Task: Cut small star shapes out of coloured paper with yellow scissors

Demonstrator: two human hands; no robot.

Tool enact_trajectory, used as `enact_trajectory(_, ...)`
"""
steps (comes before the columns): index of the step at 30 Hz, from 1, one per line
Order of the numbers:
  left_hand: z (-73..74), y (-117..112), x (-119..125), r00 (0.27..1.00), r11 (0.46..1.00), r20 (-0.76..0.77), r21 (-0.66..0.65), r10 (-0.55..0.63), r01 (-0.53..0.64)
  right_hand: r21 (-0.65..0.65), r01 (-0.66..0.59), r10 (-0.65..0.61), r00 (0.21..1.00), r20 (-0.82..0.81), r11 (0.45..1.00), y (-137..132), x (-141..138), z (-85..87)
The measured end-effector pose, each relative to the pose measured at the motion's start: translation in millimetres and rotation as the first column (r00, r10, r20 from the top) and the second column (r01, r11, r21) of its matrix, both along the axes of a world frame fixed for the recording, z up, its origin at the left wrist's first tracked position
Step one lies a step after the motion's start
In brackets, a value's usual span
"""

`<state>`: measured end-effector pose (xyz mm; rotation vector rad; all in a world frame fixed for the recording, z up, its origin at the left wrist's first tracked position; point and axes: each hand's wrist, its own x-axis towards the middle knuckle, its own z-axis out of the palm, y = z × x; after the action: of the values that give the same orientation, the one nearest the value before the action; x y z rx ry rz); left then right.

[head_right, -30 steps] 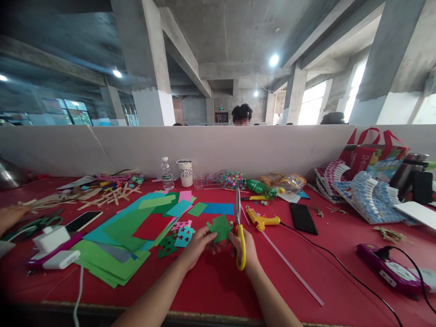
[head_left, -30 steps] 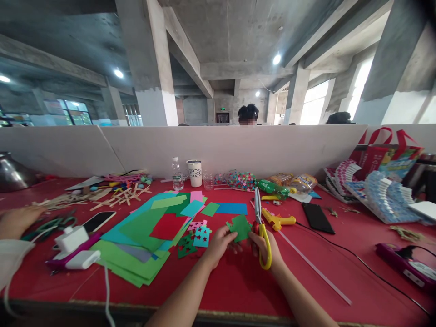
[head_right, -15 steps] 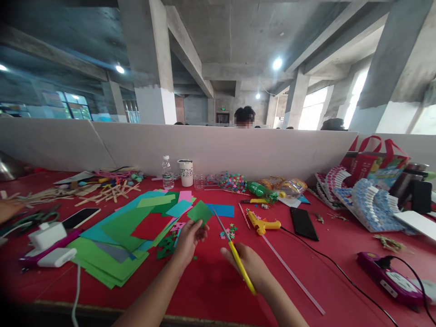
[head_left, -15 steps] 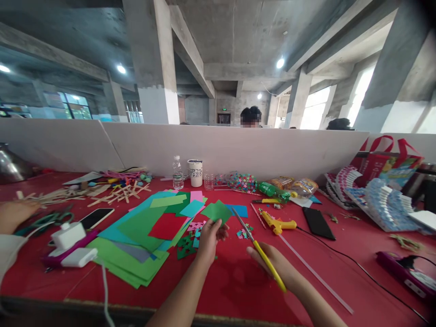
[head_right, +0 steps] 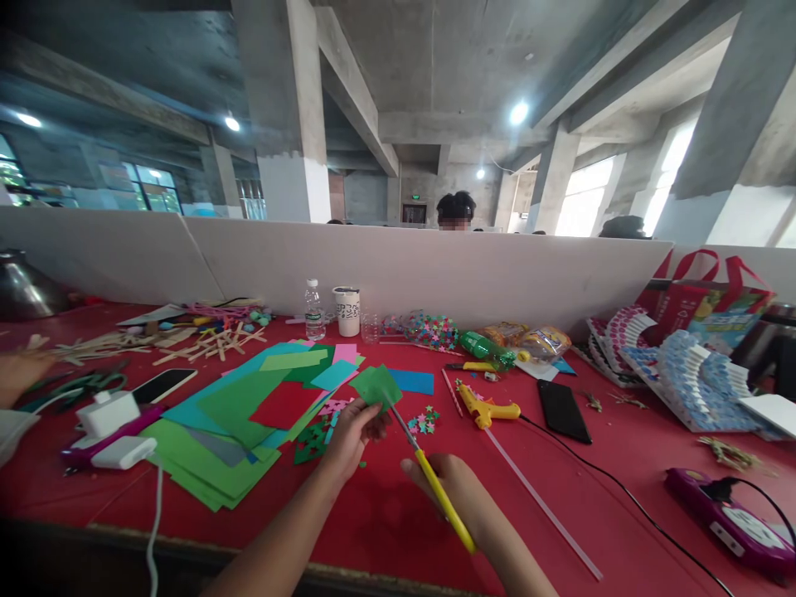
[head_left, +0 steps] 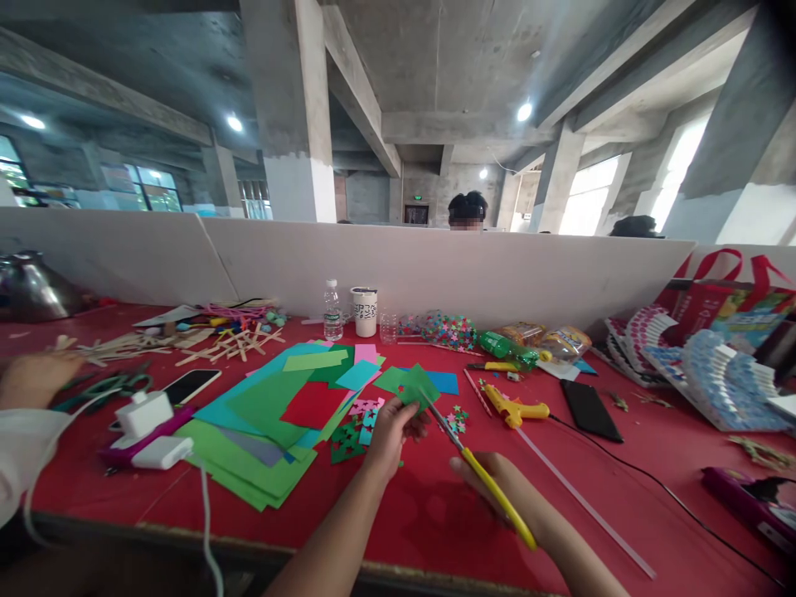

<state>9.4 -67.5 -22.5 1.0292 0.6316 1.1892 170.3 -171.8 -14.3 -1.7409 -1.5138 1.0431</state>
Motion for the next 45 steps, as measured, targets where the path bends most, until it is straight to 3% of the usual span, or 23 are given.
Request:
enact_trajectory(6,1.7,-2.4,0.7,1.0,1.0,-0.004,0.0,-0.022,0.022,-0.053,-0.005,0.002,0.998,-0.06,0.999,-2.7,-5.0,4.3)
enact_trajectory(11,3.7,-3.4,0.6,1.0,1.0,-0.005,-0.004,-0.021,0.021,-0.109,0.037,-0.045,0.997,-0.066,0.993,1.2,-6.6,-2.7)
enact_trajectory(19,-2.6,0.6,-0.7,1.0,1.0,-0.023,-0.005,0.0,0.0,-0.083,0.062,-0.064,0.998,-0.018,0.995,2.8,-5.2,-2.7)
enact_trajectory(26,-7.7,4.1,-1.4,0.997,1.0,-0.076,-0.015,-0.021,0.02,-0.017,-0.006,0.006,1.0,-0.009,1.0,-4.2,-5.2,1.2)
enact_trajectory(32,-5.9,3.2,-2.6,0.994,0.999,-0.102,-0.028,-0.03,0.027,-0.097,0.047,-0.047,0.999,0.0,0.994,-1.6,-1.4,-0.5)
enact_trajectory(39,-4.7,2.6,-1.5,0.99,0.998,-0.132,-0.024,0.049,-0.053,-0.151,0.051,-0.058,0.997,-0.042,0.987,-1.5,-8.7,1.8)
enact_trajectory(45,-6.6,4.1,-0.7,0.986,0.996,-0.146,-0.028,0.08,-0.085,-0.122,0.018,-0.027,0.997,-0.075,0.992,-6.0,-13.2,2.6)
